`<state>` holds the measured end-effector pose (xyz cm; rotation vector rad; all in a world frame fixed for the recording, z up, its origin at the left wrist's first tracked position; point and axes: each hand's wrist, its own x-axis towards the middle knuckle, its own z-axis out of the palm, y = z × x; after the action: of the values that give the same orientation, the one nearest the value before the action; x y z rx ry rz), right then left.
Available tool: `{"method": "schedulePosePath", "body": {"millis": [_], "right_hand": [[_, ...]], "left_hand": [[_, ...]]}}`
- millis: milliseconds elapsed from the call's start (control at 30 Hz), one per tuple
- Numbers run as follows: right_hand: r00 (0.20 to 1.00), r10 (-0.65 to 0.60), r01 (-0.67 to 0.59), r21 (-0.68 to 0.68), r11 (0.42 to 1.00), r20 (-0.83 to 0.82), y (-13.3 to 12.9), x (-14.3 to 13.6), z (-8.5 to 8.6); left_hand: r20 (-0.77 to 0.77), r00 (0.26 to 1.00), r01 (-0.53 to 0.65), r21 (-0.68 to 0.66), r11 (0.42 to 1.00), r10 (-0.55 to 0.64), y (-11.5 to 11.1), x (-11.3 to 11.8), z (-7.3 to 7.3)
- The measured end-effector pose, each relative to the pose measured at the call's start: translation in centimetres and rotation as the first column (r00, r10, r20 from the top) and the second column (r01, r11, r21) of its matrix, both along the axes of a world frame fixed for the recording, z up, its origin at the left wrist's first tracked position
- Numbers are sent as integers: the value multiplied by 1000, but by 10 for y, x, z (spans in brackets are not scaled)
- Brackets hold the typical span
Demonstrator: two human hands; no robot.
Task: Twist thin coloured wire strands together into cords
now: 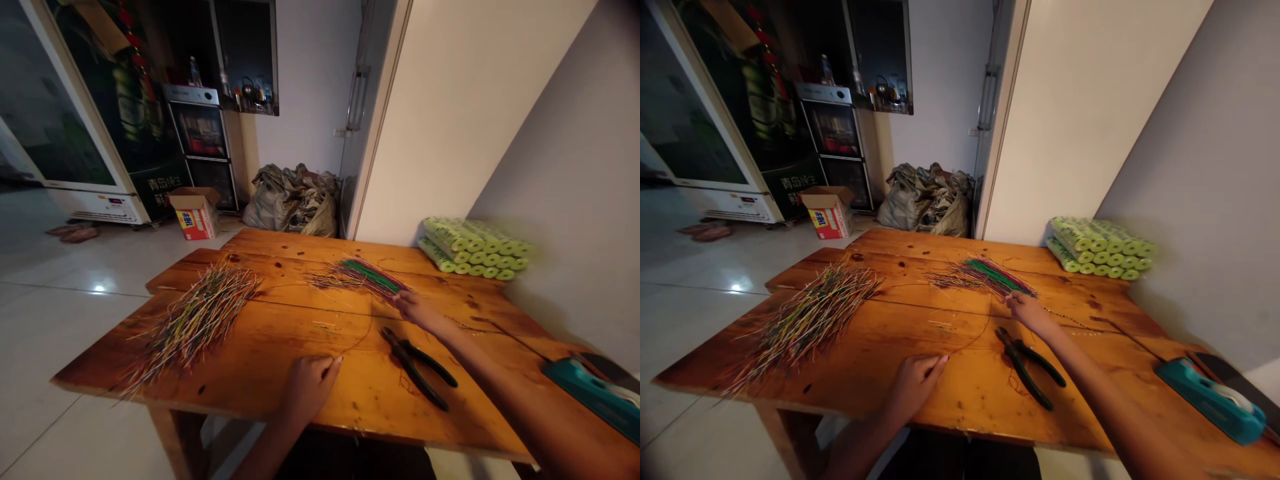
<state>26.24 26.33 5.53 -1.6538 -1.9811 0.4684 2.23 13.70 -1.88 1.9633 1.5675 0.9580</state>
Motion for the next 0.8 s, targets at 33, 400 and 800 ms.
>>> {"method": "schedulePosePath", "body": {"millis": [33,400,800], "right_hand": [[999,14,-14,-12,1000,-44,-14,1,2],[577,-99,-177,-243,954,-811,-142,-59,-24],[546,-163,-171,-300,939,-822,-163,-111,-63]], "left_hand": [[28,1000,10,-6,1000,-10,0,0,1],[691,714,306,-159,939,-115,11,-1,-9],[857,515,347,-219,912,10,14,1,-15]]}}
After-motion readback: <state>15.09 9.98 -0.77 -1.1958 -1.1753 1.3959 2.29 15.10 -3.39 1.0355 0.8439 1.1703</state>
